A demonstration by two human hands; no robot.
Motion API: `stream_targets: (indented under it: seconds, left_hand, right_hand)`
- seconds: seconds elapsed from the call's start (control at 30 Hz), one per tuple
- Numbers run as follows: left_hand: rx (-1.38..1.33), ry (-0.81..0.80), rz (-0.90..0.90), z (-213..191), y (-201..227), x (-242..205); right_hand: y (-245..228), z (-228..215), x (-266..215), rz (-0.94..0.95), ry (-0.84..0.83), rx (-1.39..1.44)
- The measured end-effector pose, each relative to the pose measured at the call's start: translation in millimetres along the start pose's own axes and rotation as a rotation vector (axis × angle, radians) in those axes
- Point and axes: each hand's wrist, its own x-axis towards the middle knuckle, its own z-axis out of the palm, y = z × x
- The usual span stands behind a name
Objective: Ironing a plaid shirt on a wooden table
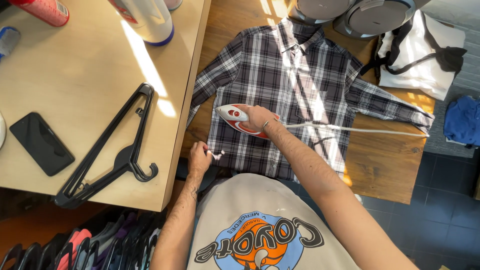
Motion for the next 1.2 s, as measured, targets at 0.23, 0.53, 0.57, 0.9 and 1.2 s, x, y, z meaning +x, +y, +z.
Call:
stream_targets:
  seconds: [0.23,0.53,0.57,0.9,1.2]
  left_hand:
    - [0.001,0.062,0.037,3.3,-9.8,-3.0]
    - [-0.425,0.245,-0.359,51.9,-82.5,25.4]
    - [-0.425,0.239,-0.348,47.0,-75.7,27.1]
    - [-0.256,0.105,0.007,11.3,29.2,24.5]
    - [0.035,-0.375,0.111,21.1,81.1,28.7]
  right_hand:
    - [-4.0,11.2,-3.4,-0.019,0.013,0.07]
    - [7.5,48.3,-12.2,-0.226,-0.111,-0.081]
    - [11.9,54.4,-12.7,-0.218,-0.102,-0.078]
    - [40.6,55.5,-17.4,0.274,0.185,0.742]
    - [51.6,29.1,-13.9,0.337,0.41,0.902]
